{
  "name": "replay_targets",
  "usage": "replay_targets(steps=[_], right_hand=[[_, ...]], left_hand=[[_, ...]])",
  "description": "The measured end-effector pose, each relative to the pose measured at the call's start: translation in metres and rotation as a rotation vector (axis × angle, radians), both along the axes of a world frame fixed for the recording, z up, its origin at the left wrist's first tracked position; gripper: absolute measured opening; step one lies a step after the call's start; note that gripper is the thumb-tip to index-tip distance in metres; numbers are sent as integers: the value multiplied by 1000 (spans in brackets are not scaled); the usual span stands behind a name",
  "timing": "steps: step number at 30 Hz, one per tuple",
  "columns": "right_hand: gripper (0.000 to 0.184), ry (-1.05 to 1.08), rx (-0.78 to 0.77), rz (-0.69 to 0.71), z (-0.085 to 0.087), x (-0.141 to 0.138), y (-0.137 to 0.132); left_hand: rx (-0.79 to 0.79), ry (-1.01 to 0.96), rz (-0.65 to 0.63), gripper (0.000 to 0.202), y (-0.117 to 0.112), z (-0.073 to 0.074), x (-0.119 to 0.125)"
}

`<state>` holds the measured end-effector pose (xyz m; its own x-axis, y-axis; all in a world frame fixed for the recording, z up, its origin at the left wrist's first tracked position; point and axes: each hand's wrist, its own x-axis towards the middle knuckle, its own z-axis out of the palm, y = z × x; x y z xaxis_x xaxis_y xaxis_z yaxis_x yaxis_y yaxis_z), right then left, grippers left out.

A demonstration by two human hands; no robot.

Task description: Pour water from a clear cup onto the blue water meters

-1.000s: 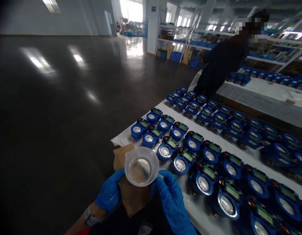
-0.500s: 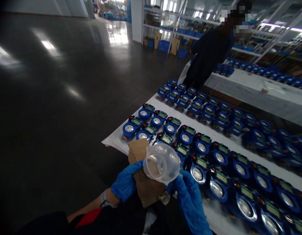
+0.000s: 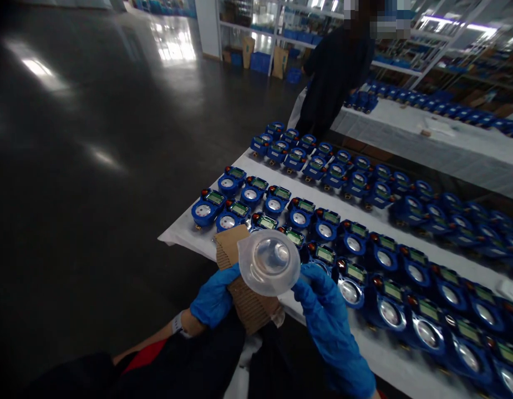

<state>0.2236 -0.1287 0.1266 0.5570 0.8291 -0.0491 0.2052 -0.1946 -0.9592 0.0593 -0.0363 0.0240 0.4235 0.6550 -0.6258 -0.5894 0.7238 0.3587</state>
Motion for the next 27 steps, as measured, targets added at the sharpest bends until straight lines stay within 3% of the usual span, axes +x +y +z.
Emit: replay_targets(steps=[9, 17, 22, 27], right_hand=[[28, -246, 65, -99, -4, 26, -28], [36, -209, -15, -244, -3, 37, -52], [40, -146, -22, -350, 6, 58, -65], [37, -143, 14, -429, 14, 97, -78]], left_hand=[[-23, 43, -91, 19, -10, -2, 7], [-58, 92, -178, 22, -19, -2, 9], [-64, 168, -134, 28, -26, 2, 14], [-76, 281, -8, 31, -34, 15, 23]])
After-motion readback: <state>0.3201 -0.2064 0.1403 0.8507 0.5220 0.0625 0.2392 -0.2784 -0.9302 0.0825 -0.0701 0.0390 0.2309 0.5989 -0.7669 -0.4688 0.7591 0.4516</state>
